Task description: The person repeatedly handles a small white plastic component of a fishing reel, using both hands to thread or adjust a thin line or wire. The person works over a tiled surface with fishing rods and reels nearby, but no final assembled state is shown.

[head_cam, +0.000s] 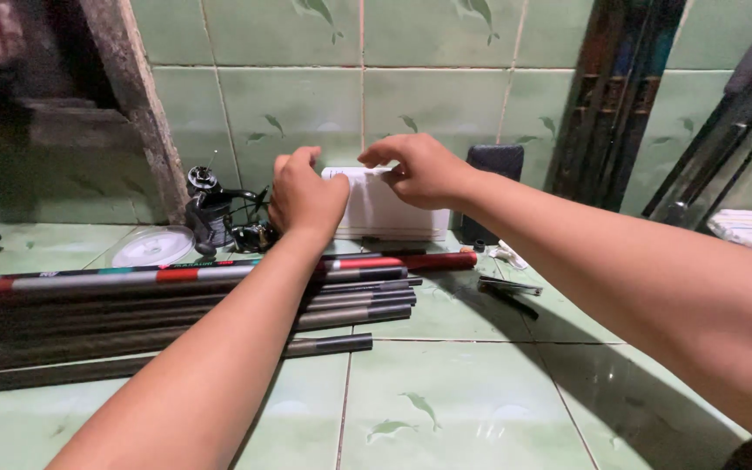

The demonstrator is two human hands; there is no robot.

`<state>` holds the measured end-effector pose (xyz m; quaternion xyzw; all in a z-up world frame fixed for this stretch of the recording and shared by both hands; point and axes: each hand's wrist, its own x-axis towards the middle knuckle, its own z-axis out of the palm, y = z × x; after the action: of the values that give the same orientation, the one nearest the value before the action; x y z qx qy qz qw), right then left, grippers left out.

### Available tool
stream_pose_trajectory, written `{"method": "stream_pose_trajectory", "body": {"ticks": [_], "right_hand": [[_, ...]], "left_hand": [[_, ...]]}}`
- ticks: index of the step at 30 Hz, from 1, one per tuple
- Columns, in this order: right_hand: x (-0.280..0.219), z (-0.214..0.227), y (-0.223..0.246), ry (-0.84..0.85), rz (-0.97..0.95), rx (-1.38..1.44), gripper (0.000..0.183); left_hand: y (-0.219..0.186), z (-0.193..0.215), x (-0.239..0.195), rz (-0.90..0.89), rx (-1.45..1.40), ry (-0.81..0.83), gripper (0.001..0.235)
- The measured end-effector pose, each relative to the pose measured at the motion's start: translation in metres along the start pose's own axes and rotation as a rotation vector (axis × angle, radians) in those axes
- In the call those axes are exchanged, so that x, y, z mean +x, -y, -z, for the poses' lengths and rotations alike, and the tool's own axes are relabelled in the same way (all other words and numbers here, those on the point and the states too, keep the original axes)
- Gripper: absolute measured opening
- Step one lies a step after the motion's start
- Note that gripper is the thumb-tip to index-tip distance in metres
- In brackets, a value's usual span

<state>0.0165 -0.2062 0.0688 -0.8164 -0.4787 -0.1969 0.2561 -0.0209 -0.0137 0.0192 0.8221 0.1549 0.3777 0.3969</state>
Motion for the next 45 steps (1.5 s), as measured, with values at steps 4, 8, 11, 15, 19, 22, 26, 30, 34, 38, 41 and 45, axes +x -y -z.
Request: {"method": "stream_pose_trajectory", "body": {"ticks": [4,8,11,15,19,22,26,30,34,38,41,45], "right_hand": [[-0.03,0.026,-0.007,-0.115,0.079,-0.036,0.021],[-0.069,0.059,-0.029,-0.143,0.049,-0.209,0.014],[-0.103,0.091,-0.043,-0.137,-0.039,-0.247,0.011],[-0.15,0.134,-0.064,-0.119,-0.194,-0.33,0.012],[-0.196,0.171,-0.068,-0.089,-0.401,-0.32,0.011],[-0.229,0.192,-0.08,-0.079,-0.478,-0.379,0.014],[-0.269,0.211,-0.094,-0.004,-0.598,-0.431,0.017],[-0.287,0.224,-0.049,0.165,-0.802,-0.418,0.019],[-0.31,0.23,-0.05,0.291,-0.892,-0.411,0.017],[-0.328,0.221,-0.053,0.395,-0.863,-0.463,0.015],[-0.333,0.218,-0.047,0.403,-0.826,-0.471,0.016],[-0.331,0.213,-0.051,0.396,-0.717,-0.519,0.016]], "left_hand": [[-0.035,0.015,-0.018,-0.253,-0.077,-0.142,0.024],[-0.058,0.015,-0.036,-0.253,-0.069,0.013,0.02],[-0.075,0.009,-0.05,-0.264,-0.059,0.163,0.021],[-0.105,-0.011,-0.068,-0.331,-0.03,0.303,0.017],[-0.133,-0.046,-0.089,-0.41,-0.004,0.446,0.023],[-0.157,-0.063,-0.115,-0.487,0.072,0.543,0.023],[-0.185,-0.08,-0.152,-0.591,0.111,0.701,0.025],[-0.199,-0.117,-0.179,-0.691,0.112,0.856,0.027],[-0.216,-0.129,-0.213,-0.776,0.182,0.951,0.026],[-0.219,-0.155,-0.235,-0.831,0.278,1.08,0.024],[-0.222,-0.157,-0.245,-0.796,0.278,1.115,0.022],[-0.225,-0.157,-0.244,-0.711,0.284,1.146,0.021]]}}
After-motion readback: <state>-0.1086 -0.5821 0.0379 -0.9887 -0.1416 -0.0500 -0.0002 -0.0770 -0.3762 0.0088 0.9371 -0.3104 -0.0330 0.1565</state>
